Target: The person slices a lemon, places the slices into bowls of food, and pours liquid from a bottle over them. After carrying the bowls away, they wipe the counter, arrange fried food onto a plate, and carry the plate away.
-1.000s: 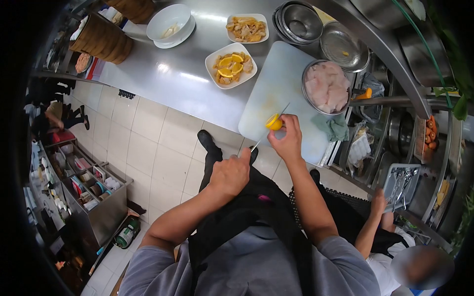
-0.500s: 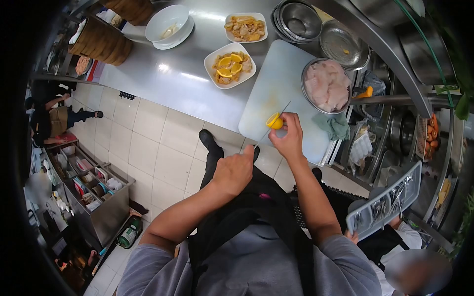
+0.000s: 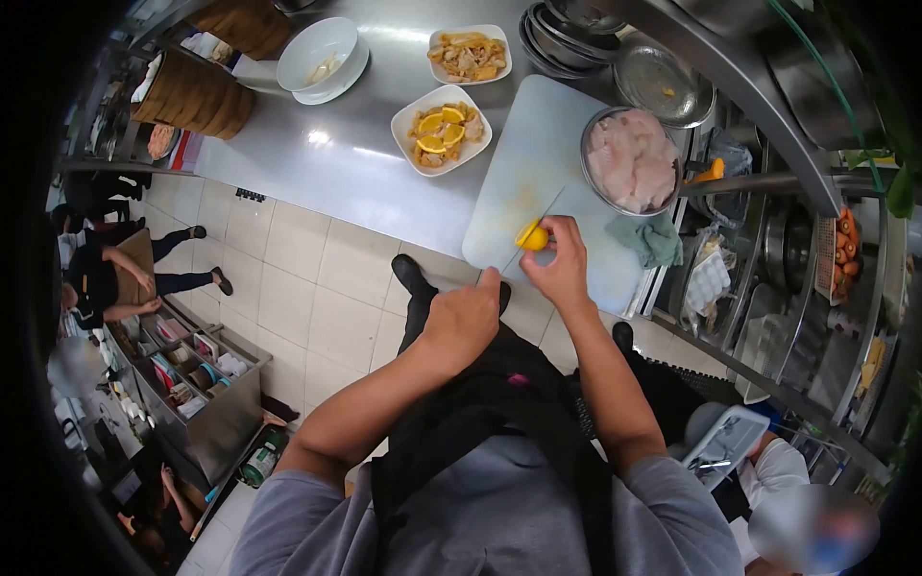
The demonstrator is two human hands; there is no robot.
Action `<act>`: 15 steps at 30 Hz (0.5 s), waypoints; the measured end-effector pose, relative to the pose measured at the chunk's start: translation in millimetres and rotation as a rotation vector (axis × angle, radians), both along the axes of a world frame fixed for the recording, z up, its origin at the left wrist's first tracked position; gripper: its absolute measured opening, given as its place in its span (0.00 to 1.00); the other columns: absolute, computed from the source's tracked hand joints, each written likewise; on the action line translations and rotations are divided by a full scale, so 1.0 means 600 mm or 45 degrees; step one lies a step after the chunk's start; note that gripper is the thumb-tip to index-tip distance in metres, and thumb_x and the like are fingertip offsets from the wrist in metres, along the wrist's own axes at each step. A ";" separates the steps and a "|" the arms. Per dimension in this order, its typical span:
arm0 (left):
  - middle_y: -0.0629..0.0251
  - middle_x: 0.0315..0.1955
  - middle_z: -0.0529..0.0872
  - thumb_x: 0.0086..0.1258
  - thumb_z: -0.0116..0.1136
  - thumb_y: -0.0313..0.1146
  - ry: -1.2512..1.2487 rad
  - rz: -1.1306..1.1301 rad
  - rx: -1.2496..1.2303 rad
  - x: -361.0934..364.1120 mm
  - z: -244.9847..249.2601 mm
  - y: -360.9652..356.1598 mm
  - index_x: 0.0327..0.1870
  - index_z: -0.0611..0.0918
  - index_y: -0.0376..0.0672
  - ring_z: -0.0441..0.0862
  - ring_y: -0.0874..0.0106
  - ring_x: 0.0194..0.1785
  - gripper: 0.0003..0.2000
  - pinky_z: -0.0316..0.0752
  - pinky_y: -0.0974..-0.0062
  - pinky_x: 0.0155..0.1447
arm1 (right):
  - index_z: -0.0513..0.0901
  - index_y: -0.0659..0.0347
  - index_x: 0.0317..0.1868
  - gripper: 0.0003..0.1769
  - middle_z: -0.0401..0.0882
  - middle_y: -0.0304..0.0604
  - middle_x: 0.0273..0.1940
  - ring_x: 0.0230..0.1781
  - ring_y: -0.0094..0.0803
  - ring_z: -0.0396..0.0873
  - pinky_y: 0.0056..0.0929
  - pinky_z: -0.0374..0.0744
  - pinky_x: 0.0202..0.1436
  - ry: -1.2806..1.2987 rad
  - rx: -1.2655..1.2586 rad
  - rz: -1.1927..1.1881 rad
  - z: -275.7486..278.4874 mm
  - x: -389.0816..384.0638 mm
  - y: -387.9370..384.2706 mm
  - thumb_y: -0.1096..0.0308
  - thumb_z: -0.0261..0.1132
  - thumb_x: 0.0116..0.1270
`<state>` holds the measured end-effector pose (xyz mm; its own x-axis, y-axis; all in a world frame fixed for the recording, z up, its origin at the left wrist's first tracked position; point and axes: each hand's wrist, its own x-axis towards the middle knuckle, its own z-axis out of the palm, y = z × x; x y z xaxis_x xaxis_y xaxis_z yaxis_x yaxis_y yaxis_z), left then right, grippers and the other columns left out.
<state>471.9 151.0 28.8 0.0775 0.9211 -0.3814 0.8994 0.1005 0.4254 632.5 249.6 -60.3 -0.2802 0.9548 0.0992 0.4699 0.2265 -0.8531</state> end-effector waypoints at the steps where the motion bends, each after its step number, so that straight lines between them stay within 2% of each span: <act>1: 0.50 0.27 0.89 0.72 0.52 0.26 -0.013 0.018 0.008 0.006 -0.014 0.006 0.43 0.73 0.39 0.91 0.52 0.34 0.03 0.85 0.57 0.38 | 0.78 0.62 0.51 0.23 0.76 0.43 0.49 0.49 0.34 0.82 0.30 0.86 0.47 0.003 -0.005 -0.006 0.001 -0.001 -0.002 0.80 0.71 0.52; 6: 0.49 0.28 0.89 0.73 0.51 0.27 -0.037 0.037 0.065 0.007 -0.034 0.017 0.43 0.73 0.39 0.91 0.52 0.33 0.03 0.85 0.56 0.37 | 0.78 0.62 0.50 0.23 0.77 0.43 0.49 0.48 0.35 0.82 0.30 0.86 0.47 -0.027 -0.021 0.015 0.007 0.002 0.005 0.80 0.70 0.51; 11: 0.49 0.25 0.88 0.72 0.54 0.28 0.034 0.010 -0.027 -0.004 -0.032 -0.007 0.46 0.72 0.39 0.90 0.50 0.31 0.06 0.84 0.53 0.35 | 0.78 0.63 0.49 0.23 0.77 0.45 0.49 0.46 0.37 0.83 0.31 0.87 0.47 -0.005 0.005 0.014 0.005 -0.003 0.007 0.80 0.70 0.51; 15: 0.49 0.26 0.88 0.72 0.54 0.29 0.001 0.040 0.121 0.002 -0.115 0.010 0.47 0.72 0.40 0.90 0.51 0.30 0.08 0.84 0.52 0.35 | 0.78 0.64 0.49 0.23 0.77 0.47 0.48 0.44 0.39 0.84 0.31 0.87 0.46 -0.004 0.022 0.042 0.009 -0.002 0.010 0.80 0.71 0.50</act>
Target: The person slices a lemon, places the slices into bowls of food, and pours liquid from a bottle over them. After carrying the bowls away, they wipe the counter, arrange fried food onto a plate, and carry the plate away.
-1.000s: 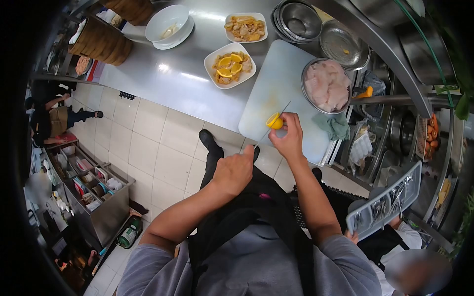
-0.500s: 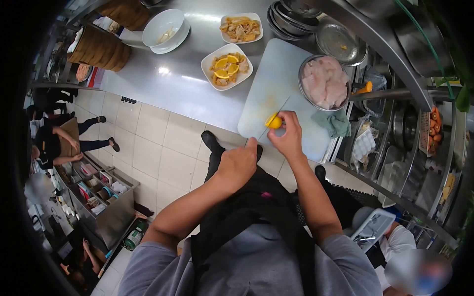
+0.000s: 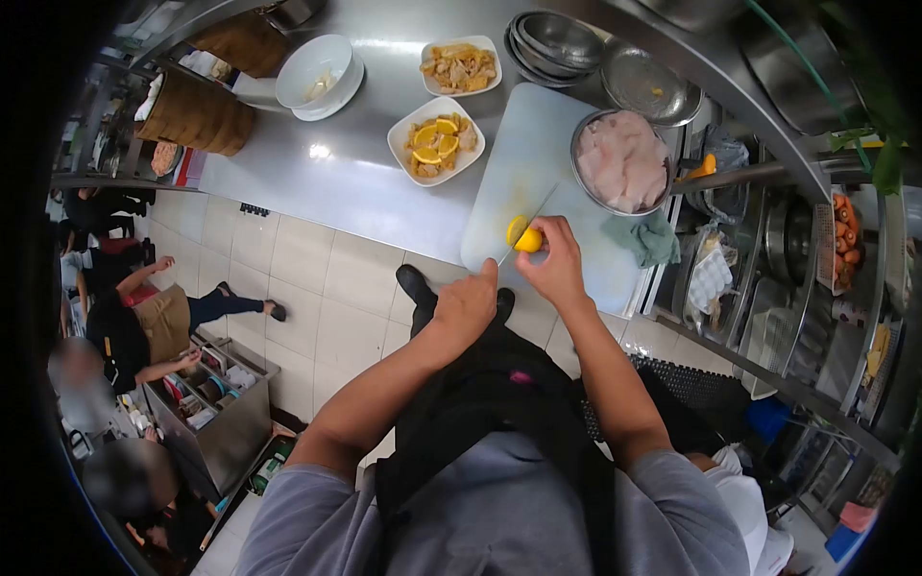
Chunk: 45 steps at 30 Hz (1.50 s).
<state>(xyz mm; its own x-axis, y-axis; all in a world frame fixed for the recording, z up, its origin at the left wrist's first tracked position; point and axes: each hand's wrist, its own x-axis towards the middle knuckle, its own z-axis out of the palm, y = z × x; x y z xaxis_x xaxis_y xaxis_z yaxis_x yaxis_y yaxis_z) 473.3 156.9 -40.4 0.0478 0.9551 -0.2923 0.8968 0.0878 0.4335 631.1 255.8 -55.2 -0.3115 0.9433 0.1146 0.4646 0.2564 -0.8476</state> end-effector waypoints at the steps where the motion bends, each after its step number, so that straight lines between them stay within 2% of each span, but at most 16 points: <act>1: 0.48 0.26 0.88 0.72 0.54 0.30 0.015 0.006 -0.038 -0.001 -0.009 0.006 0.47 0.72 0.39 0.89 0.49 0.31 0.08 0.84 0.50 0.36 | 0.78 0.64 0.49 0.23 0.77 0.47 0.48 0.44 0.39 0.84 0.31 0.87 0.46 0.005 0.016 -0.001 0.001 0.000 0.003 0.80 0.71 0.50; 6: 0.45 0.27 0.87 0.76 0.51 0.33 -0.076 0.004 -0.140 -0.052 -0.007 0.028 0.48 0.72 0.39 0.88 0.44 0.34 0.08 0.82 0.43 0.39 | 0.75 0.63 0.54 0.27 0.78 0.49 0.49 0.49 0.43 0.83 0.35 0.84 0.51 -0.004 -0.032 -0.045 -0.011 0.019 0.001 0.78 0.70 0.51; 8: 0.40 0.29 0.86 0.78 0.49 0.36 -0.491 0.032 -0.088 -0.077 0.008 0.027 0.50 0.72 0.37 0.85 0.39 0.37 0.11 0.78 0.42 0.43 | 0.75 0.62 0.55 0.28 0.78 0.50 0.49 0.49 0.46 0.82 0.38 0.82 0.53 -0.066 -0.015 -0.014 -0.018 0.022 0.005 0.77 0.70 0.51; 12: 0.38 0.30 0.85 0.80 0.48 0.38 -0.598 0.170 -0.003 -0.119 0.025 0.023 0.49 0.72 0.37 0.83 0.36 0.37 0.12 0.76 0.41 0.43 | 0.73 0.62 0.56 0.29 0.79 0.52 0.49 0.49 0.53 0.81 0.43 0.79 0.57 -0.133 -0.049 -0.054 -0.016 0.025 0.005 0.72 0.71 0.52; 14: 0.37 0.32 0.85 0.80 0.48 0.40 -0.564 0.256 -0.080 -0.155 -0.013 0.003 0.50 0.73 0.37 0.82 0.35 0.39 0.13 0.76 0.40 0.44 | 0.73 0.63 0.56 0.30 0.79 0.52 0.47 0.50 0.52 0.81 0.42 0.79 0.57 -0.161 -0.019 -0.113 -0.020 0.028 0.005 0.71 0.72 0.51; 17: 0.36 0.43 0.86 0.80 0.48 0.42 -0.411 0.187 0.407 -0.213 -0.107 -0.053 0.56 0.76 0.41 0.83 0.35 0.46 0.16 0.76 0.40 0.51 | 0.73 0.63 0.56 0.30 0.81 0.50 0.50 0.53 0.40 0.84 0.37 0.81 0.56 0.090 -0.058 -0.069 -0.029 0.023 0.005 0.72 0.74 0.54; 20: 0.36 0.37 0.85 0.80 0.48 0.42 -0.514 0.261 0.009 -0.274 -0.008 -0.060 0.52 0.76 0.42 0.83 0.36 0.43 0.13 0.76 0.41 0.48 | 0.72 0.62 0.60 0.31 0.82 0.46 0.53 0.58 0.34 0.82 0.35 0.80 0.63 0.385 -0.480 0.184 0.125 -0.063 0.001 0.77 0.72 0.55; 22: 0.38 0.34 0.85 0.79 0.49 0.41 -0.568 0.309 -0.092 -0.311 0.016 -0.067 0.50 0.75 0.41 0.84 0.38 0.40 0.13 0.76 0.42 0.47 | 0.73 0.62 0.61 0.31 0.82 0.45 0.54 0.57 0.33 0.83 0.34 0.79 0.64 0.647 -0.299 0.513 0.245 -0.171 0.010 0.77 0.73 0.55; 26: 0.44 0.27 0.85 0.80 0.49 0.42 -0.591 0.352 -0.176 -0.380 0.041 -0.066 0.47 0.75 0.40 0.86 0.44 0.33 0.13 0.78 0.46 0.43 | 0.76 0.61 0.59 0.31 0.83 0.47 0.54 0.55 0.37 0.84 0.33 0.79 0.62 0.473 0.371 0.878 0.512 -0.409 0.069 0.73 0.75 0.54; 29: 0.44 0.27 0.85 0.80 0.48 0.43 -0.613 0.370 -0.166 -0.431 0.044 -0.074 0.47 0.74 0.40 0.85 0.45 0.33 0.13 0.78 0.46 0.43 | 0.76 0.59 0.55 0.27 0.83 0.48 0.50 0.50 0.41 0.84 0.37 0.80 0.57 0.597 0.669 0.755 0.626 -0.635 0.160 0.71 0.73 0.53; 31: 0.42 0.29 0.85 0.80 0.48 0.43 -0.569 0.331 0.015 -0.459 0.018 -0.087 0.48 0.74 0.41 0.85 0.42 0.35 0.13 0.77 0.45 0.44 | 0.76 0.58 0.49 0.23 0.83 0.56 0.44 0.47 0.56 0.83 0.49 0.80 0.52 0.462 1.010 0.491 0.685 -0.768 0.232 0.64 0.72 0.53; 37: 0.39 0.33 0.85 0.80 0.48 0.43 -0.606 0.339 -0.030 -0.521 0.010 -0.105 0.53 0.73 0.44 0.83 0.37 0.40 0.13 0.75 0.42 0.47 | 0.81 0.60 0.52 0.26 0.87 0.55 0.49 0.51 0.55 0.83 0.50 0.79 0.59 -0.301 0.816 0.307 0.733 -0.971 0.394 0.52 0.71 0.57; 41: 0.38 0.33 0.86 0.79 0.49 0.43 -0.549 0.257 0.003 -0.548 -0.029 -0.106 0.56 0.75 0.46 0.84 0.36 0.40 0.14 0.77 0.40 0.48 | 0.84 0.63 0.52 0.20 0.83 0.56 0.56 0.57 0.52 0.82 0.49 0.78 0.61 0.051 1.019 0.475 0.718 -0.917 0.344 0.58 0.67 0.65; 42: 0.38 0.33 0.86 0.78 0.49 0.43 -0.500 0.257 0.033 -0.552 -0.044 -0.108 0.58 0.75 0.46 0.84 0.36 0.40 0.15 0.77 0.40 0.47 | 0.85 0.63 0.47 0.14 0.86 0.54 0.48 0.48 0.50 0.84 0.43 0.81 0.54 0.190 1.066 0.528 0.714 -0.856 0.283 0.62 0.65 0.67; 44: 0.38 0.34 0.87 0.77 0.51 0.43 -0.465 0.169 0.056 -0.557 -0.056 -0.104 0.63 0.76 0.46 0.85 0.38 0.39 0.18 0.79 0.40 0.46 | 0.86 0.61 0.44 0.09 0.85 0.45 0.38 0.36 0.33 0.83 0.33 0.80 0.42 0.190 0.601 0.862 0.680 -0.704 0.187 0.66 0.64 0.69; 45: 0.39 0.33 0.87 0.77 0.51 0.43 -0.482 0.112 0.048 -0.558 -0.041 -0.098 0.62 0.77 0.46 0.85 0.39 0.38 0.18 0.79 0.40 0.45 | 0.86 0.63 0.40 0.07 0.84 0.41 0.30 0.30 0.27 0.80 0.27 0.78 0.36 0.084 0.592 0.921 0.641 -0.626 0.157 0.69 0.64 0.69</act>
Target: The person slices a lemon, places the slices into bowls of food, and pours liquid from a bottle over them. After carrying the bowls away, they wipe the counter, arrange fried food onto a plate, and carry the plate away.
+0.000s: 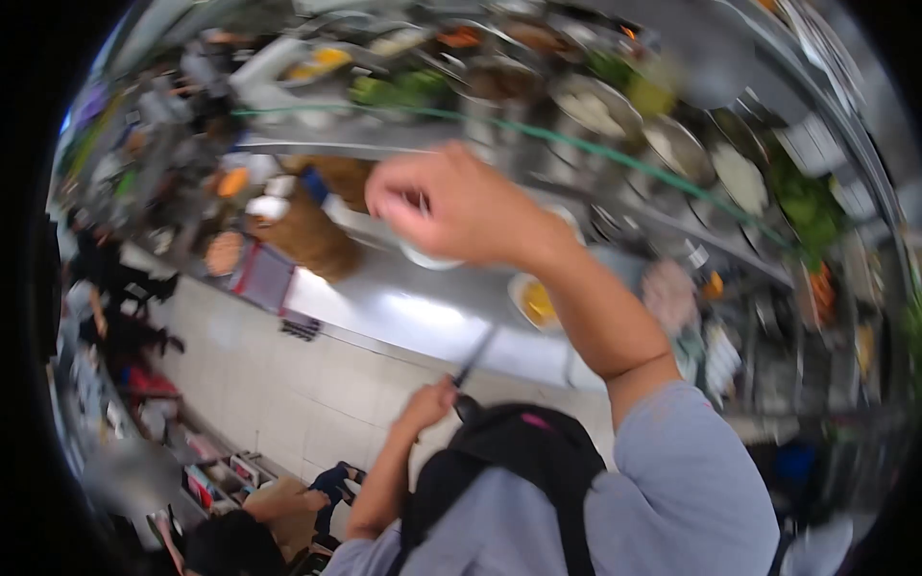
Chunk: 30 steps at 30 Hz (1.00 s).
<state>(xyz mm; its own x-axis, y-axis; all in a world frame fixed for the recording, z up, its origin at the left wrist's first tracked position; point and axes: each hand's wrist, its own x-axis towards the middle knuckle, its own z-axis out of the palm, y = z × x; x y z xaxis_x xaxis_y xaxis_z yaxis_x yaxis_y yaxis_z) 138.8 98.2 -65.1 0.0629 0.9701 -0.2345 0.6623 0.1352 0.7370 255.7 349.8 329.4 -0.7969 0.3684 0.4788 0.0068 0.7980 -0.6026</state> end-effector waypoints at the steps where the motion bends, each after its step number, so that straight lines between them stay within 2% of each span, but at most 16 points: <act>1: 0.41 0.30 0.87 0.77 0.51 0.43 0.106 -0.031 0.004 0.003 0.007 0.004 0.60 0.77 0.46 0.85 0.39 0.36 0.16 0.79 0.40 0.43 | 0.87 0.64 0.39 0.08 0.84 0.41 0.29 0.28 0.28 0.80 0.28 0.78 0.36 -0.205 -0.179 -0.040 -0.048 0.078 -0.019 0.69 0.64 0.69; 3: 0.46 0.25 0.86 0.79 0.51 0.43 0.135 -0.163 0.031 0.017 0.068 0.022 0.51 0.76 0.46 0.85 0.40 0.33 0.12 0.79 0.42 0.40 | 0.86 0.64 0.39 0.08 0.84 0.42 0.29 0.26 0.32 0.79 0.31 0.78 0.35 -0.396 -0.523 -0.377 -0.166 0.215 -0.041 0.68 0.64 0.68; 4: 0.48 0.24 0.86 0.80 0.51 0.43 0.085 -0.200 0.004 0.028 0.095 0.030 0.48 0.75 0.45 0.84 0.40 0.33 0.11 0.79 0.42 0.40 | 0.86 0.64 0.37 0.09 0.85 0.43 0.28 0.26 0.34 0.81 0.32 0.79 0.36 -0.537 -0.442 -0.614 -0.264 0.293 -0.039 0.66 0.66 0.67; 6: 0.47 0.29 0.88 0.80 0.51 0.43 0.144 -0.295 -0.049 0.050 0.085 0.044 0.54 0.76 0.47 0.86 0.42 0.35 0.12 0.79 0.42 0.41 | 0.86 0.63 0.38 0.11 0.86 0.47 0.32 0.34 0.43 0.84 0.39 0.82 0.42 -0.766 -0.511 -0.975 -0.459 0.433 -0.055 0.62 0.68 0.64; 7: 0.47 0.29 0.88 0.80 0.51 0.43 0.151 -0.323 -0.058 0.065 0.079 0.051 0.54 0.76 0.47 0.86 0.42 0.35 0.12 0.79 0.42 0.41 | 0.86 0.61 0.41 0.13 0.87 0.50 0.38 0.41 0.49 0.86 0.45 0.83 0.47 -0.854 -0.663 -1.106 -0.529 0.476 -0.078 0.60 0.69 0.63; 9: 0.44 0.38 0.87 0.79 0.52 0.42 0.125 -0.355 0.097 0.106 0.067 0.077 0.63 0.75 0.48 0.86 0.41 0.40 0.16 0.80 0.44 0.44 | 0.86 0.60 0.44 0.15 0.84 0.53 0.44 0.45 0.51 0.85 0.46 0.83 0.51 -0.833 -0.605 -1.294 -0.620 0.505 -0.119 0.60 0.70 0.61; 11: 0.44 0.41 0.84 0.78 0.54 0.40 0.164 -0.375 0.097 0.161 0.072 0.108 0.67 0.73 0.48 0.85 0.41 0.41 0.19 0.80 0.46 0.45 | 0.83 0.58 0.50 0.21 0.74 0.58 0.59 0.54 0.56 0.80 0.47 0.81 0.58 -0.797 -0.673 -1.431 -0.629 0.512 -0.133 0.63 0.74 0.57; 16: 0.41 0.47 0.78 0.74 0.59 0.34 0.265 -0.299 0.058 0.329 0.037 0.190 0.74 0.70 0.48 0.82 0.39 0.43 0.27 0.81 0.50 0.48 | 0.82 0.59 0.45 0.18 0.78 0.57 0.53 0.51 0.54 0.82 0.46 0.82 0.55 -0.738 -0.692 -1.179 -0.671 0.549 -0.122 0.65 0.76 0.56; 18: 0.41 0.51 0.76 0.73 0.58 0.31 0.256 -0.260 0.255 0.387 -0.007 0.218 0.74 0.70 0.42 0.81 0.42 0.50 0.27 0.81 0.50 0.52 | 0.82 0.59 0.44 0.18 0.80 0.57 0.51 0.48 0.54 0.83 0.45 0.82 0.53 -0.718 -0.667 -1.091 -0.678 0.570 -0.120 0.64 0.77 0.55; 20: 0.40 0.52 0.76 0.71 0.58 0.29 0.335 -0.267 0.291 0.433 -0.030 0.239 0.72 0.71 0.40 0.81 0.43 0.50 0.27 0.80 0.51 0.53 | 0.81 0.61 0.46 0.20 0.85 0.48 0.42 0.41 0.40 0.85 0.34 0.84 0.47 -0.560 -0.995 -0.877 -0.665 0.594 -0.117 0.64 0.78 0.58; 21: 0.40 0.52 0.76 0.70 0.58 0.27 0.392 -0.273 0.330 0.455 -0.015 0.250 0.71 0.71 0.39 0.80 0.43 0.51 0.27 0.80 0.53 0.54 | 0.81 0.61 0.46 0.20 0.85 0.48 0.42 0.41 0.40 0.85 0.34 0.84 0.47 -0.532 -0.998 -0.877 -0.667 0.613 -0.120 0.64 0.78 0.58; 23: 0.41 0.51 0.77 0.70 0.59 0.26 0.587 -0.264 0.366 0.490 0.013 0.253 0.68 0.75 0.38 0.81 0.44 0.49 0.24 0.79 0.53 0.54 | 0.83 0.63 0.49 0.15 0.87 0.40 0.40 0.38 0.27 0.84 0.27 0.84 0.44 0.109 -1.562 -0.754 -0.673 0.659 -0.134 0.68 0.75 0.65; 25: 0.43 0.49 0.79 0.69 0.59 0.25 0.765 -0.267 0.399 0.531 0.073 0.247 0.65 0.78 0.38 0.81 0.45 0.48 0.22 0.79 0.53 0.54 | 0.83 0.63 0.52 0.14 0.86 0.39 0.42 0.40 0.25 0.84 0.26 0.84 0.46 0.236 -1.736 -0.783 -0.614 0.711 -0.154 0.69 0.73 0.69; 27: 0.49 0.42 0.82 0.69 0.61 0.24 0.286 -0.326 0.617 0.569 0.136 0.250 0.57 0.83 0.38 0.83 0.48 0.44 0.16 0.79 0.55 0.51 | 0.83 0.64 0.55 0.13 0.86 0.37 0.44 0.42 0.22 0.84 0.25 0.84 0.47 0.378 -1.904 -0.828 -0.572 0.769 -0.168 0.71 0.70 0.72; 28: 0.49 0.42 0.82 0.69 0.61 0.24 0.286 -0.355 0.615 0.602 0.165 0.248 0.57 0.83 0.38 0.83 0.48 0.44 0.16 0.79 0.55 0.51 | 0.84 0.63 0.55 0.14 0.86 0.37 0.44 0.41 0.22 0.84 0.24 0.84 0.48 0.502 -1.948 -0.785 -0.567 0.799 -0.178 0.70 0.70 0.72; 30: 0.54 0.38 0.85 0.66 0.66 0.22 -0.110 -0.491 0.717 0.680 0.212 0.246 0.49 0.86 0.37 0.85 0.55 0.42 0.11 0.80 0.60 0.45 | 0.84 0.63 0.56 0.15 0.87 0.37 0.44 0.41 0.22 0.84 0.23 0.84 0.48 0.648 -1.982 -0.748 -0.546 0.841 -0.192 0.69 0.70 0.72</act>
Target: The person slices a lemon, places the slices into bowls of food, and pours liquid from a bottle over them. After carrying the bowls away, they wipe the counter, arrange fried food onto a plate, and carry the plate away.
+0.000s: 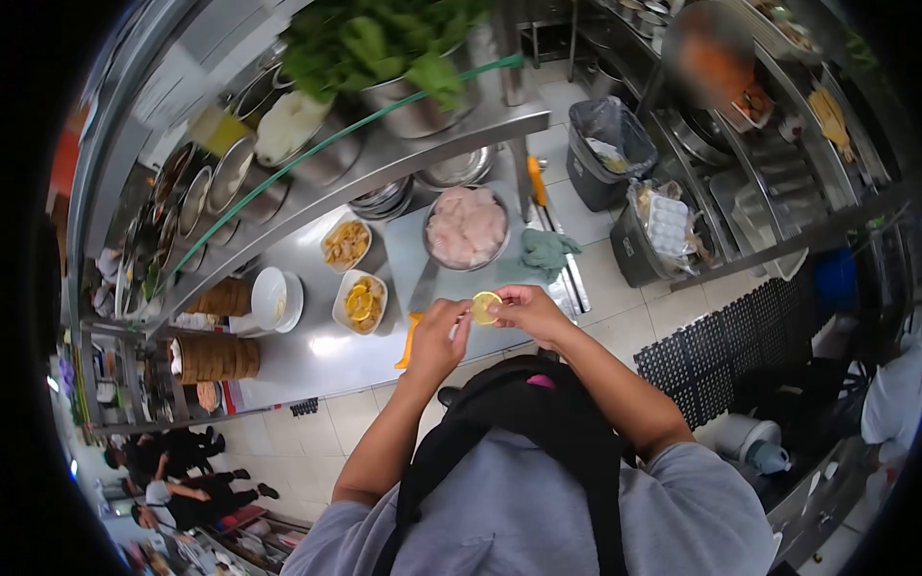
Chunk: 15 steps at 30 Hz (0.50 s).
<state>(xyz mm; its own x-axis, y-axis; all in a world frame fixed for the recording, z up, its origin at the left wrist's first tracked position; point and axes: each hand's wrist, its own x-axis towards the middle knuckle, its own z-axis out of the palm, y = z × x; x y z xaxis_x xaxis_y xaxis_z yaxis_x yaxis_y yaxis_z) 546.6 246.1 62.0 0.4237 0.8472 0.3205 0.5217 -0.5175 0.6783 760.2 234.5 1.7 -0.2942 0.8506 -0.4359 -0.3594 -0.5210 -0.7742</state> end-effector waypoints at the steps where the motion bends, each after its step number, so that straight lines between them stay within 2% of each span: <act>1: 0.55 0.38 0.85 0.64 0.68 0.22 -0.062 -0.054 0.055 0.035 0.008 0.003 0.50 0.85 0.37 0.84 0.56 0.40 0.13 0.80 0.63 0.45 | 0.84 0.63 0.56 0.15 0.87 0.37 0.45 0.42 0.22 0.84 0.23 0.84 0.48 0.016 0.043 -0.052 0.017 0.020 -0.004 0.69 0.70 0.73; 4: 0.55 0.38 0.85 0.64 0.69 0.22 -0.063 -0.146 0.043 0.118 0.013 0.028 0.51 0.85 0.37 0.84 0.56 0.41 0.14 0.79 0.62 0.45 | 0.84 0.64 0.57 0.15 0.87 0.37 0.47 0.46 0.23 0.84 0.24 0.85 0.49 0.046 0.107 -0.180 0.054 0.083 -0.017 0.69 0.68 0.74; 6: 0.55 0.38 0.84 0.64 0.70 0.23 -0.063 -0.225 0.082 0.163 0.021 0.037 0.51 0.86 0.38 0.84 0.56 0.41 0.14 0.79 0.61 0.45 | 0.84 0.66 0.58 0.15 0.87 0.39 0.50 0.49 0.23 0.84 0.25 0.84 0.53 -0.099 0.198 -0.241 0.063 0.123 -0.027 0.68 0.66 0.77; 7: 0.56 0.38 0.84 0.64 0.70 0.23 -0.066 -0.260 0.112 0.184 0.027 0.039 0.51 0.86 0.38 0.84 0.56 0.42 0.14 0.79 0.61 0.45 | 0.84 0.66 0.58 0.15 0.87 0.39 0.50 0.49 0.23 0.84 0.25 0.84 0.53 -0.096 0.201 -0.284 0.065 0.141 -0.033 0.68 0.66 0.77; 9: 0.56 0.38 0.84 0.63 0.71 0.23 -0.044 -0.353 0.177 0.223 0.040 0.041 0.51 0.86 0.38 0.84 0.56 0.42 0.14 0.79 0.61 0.45 | 0.85 0.68 0.56 0.15 0.87 0.41 0.49 0.48 0.24 0.85 0.26 0.86 0.52 -0.318 0.269 -0.309 0.072 0.168 -0.046 0.67 0.64 0.78; 13: 0.56 0.38 0.84 0.63 0.70 0.23 -0.053 -0.501 0.303 0.290 0.042 0.052 0.48 0.86 0.39 0.84 0.57 0.41 0.12 0.80 0.63 0.45 | 0.84 0.69 0.58 0.16 0.86 0.43 0.51 0.50 0.24 0.85 0.27 0.86 0.56 -0.351 0.272 -0.457 0.103 0.206 -0.068 0.67 0.61 0.79; 15: 0.56 0.38 0.84 0.64 0.69 0.23 -0.102 -0.551 0.305 0.318 0.036 0.058 0.47 0.85 0.37 0.84 0.56 0.41 0.11 0.80 0.62 0.44 | 0.82 0.71 0.59 0.16 0.86 0.44 0.52 0.51 0.26 0.84 0.28 0.86 0.58 -0.152 0.238 -0.584 0.110 0.226 -0.077 0.68 0.58 0.81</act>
<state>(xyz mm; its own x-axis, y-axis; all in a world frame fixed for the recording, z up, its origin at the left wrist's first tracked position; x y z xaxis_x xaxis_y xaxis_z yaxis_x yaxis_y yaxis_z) 737.2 281.1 83.9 0.6862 0.4978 0.5303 0.1762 -0.8211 0.5429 896.1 188.5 67.5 0.1706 0.9471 -0.2718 -0.4224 -0.1789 -0.8886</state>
